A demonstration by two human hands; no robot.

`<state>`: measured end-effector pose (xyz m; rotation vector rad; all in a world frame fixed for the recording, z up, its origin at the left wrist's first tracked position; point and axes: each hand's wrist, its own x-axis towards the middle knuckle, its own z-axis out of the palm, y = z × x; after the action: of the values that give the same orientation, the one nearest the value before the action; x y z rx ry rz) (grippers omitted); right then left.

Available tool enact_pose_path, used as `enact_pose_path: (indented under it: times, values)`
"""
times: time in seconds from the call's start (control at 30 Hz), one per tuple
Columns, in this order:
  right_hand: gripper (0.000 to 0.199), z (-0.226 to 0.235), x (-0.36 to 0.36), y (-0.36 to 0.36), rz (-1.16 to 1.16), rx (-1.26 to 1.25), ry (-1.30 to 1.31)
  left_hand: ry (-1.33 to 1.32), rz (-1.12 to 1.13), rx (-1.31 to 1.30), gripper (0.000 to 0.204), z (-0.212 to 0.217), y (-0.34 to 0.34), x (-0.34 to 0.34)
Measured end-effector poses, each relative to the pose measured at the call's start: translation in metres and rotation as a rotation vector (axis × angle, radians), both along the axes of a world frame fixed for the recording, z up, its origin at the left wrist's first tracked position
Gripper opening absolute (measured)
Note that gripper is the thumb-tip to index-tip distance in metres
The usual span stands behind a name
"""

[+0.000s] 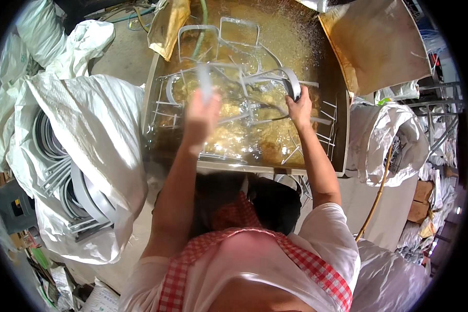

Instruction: The person collects grey U-shaped parts from a water tank, places them into a white bag, and then picks up and examines plastic components at a separate workstation.

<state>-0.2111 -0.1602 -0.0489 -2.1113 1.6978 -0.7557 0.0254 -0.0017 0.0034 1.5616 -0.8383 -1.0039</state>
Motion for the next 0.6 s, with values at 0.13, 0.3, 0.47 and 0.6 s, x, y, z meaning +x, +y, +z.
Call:
enact_pose_path:
  times: [0.13, 0.3, 0.47, 0.6]
  values:
    - [0.035, 0.049, 0.006, -0.004, 0.459, -0.326, 0.337, -0.719, -0.455, 0.347, 0.024, 0.002, 0.0, -0.028]
    - [0.027, 0.085, 0.023, -0.003, 0.998, -0.59, 0.576, -0.569, 0.039, 0.153, 0.026, 0.021, -0.004, -0.03]
    - [0.032, 0.11, 0.068, 0.035, 1.322, -0.741, 0.466, 0.311, -0.09, -0.29, 0.038, -0.035, -0.018, -0.027]
    - [0.031, 0.118, 0.09, 0.044, 1.192, -0.779, 0.338, 0.832, -0.17, -0.155, 0.052, -0.024, -0.013, -0.014]
